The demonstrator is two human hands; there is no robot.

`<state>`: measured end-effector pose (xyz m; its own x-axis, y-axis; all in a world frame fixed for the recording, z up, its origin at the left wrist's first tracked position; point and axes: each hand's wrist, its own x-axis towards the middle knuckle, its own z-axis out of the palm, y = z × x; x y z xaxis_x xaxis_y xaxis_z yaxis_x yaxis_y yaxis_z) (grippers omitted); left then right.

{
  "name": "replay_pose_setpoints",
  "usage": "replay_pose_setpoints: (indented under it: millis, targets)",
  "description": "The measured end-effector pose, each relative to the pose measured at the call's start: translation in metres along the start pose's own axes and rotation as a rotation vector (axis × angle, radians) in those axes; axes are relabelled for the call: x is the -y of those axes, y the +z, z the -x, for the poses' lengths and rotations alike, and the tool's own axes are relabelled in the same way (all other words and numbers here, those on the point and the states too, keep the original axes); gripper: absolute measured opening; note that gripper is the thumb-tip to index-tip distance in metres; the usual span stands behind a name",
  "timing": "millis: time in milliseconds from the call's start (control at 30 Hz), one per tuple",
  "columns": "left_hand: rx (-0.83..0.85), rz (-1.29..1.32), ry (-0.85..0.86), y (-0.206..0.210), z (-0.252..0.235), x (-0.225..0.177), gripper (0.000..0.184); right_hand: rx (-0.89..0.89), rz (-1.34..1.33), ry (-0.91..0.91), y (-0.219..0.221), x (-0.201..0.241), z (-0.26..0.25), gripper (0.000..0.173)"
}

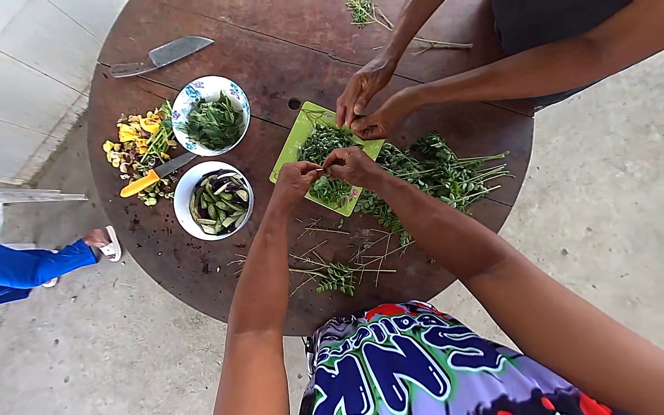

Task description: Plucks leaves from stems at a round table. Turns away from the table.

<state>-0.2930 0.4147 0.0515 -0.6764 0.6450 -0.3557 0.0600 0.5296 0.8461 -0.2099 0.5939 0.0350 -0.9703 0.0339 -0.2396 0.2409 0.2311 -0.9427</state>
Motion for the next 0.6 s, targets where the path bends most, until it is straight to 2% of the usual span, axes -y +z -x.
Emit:
replay_pose_setpoints:
  millis: [300, 433, 533, 600]
  targets:
    - [-0.02, 0.014, 0.01, -0.007, 0.002, 0.006, 0.018, -0.032, 0.044, 0.067, -0.008, -0.008, 0.001, 0.019]
    - [-0.026, 0.003, 0.02, -0.004, -0.001, 0.008, 0.018, 0.018, 0.169, -0.029, -0.006, -0.012, -0.003, 0.032]
    - [-0.009, -0.009, 0.004, -0.001, -0.001, 0.003, 0.018, -0.005, 0.244, -0.163, 0.0, -0.016, -0.007, 0.019]
    - [-0.003, -0.002, 0.002, -0.001, -0.001, 0.002, 0.018, -0.01, 0.273, -0.207, -0.003, -0.02, -0.007, 0.017]
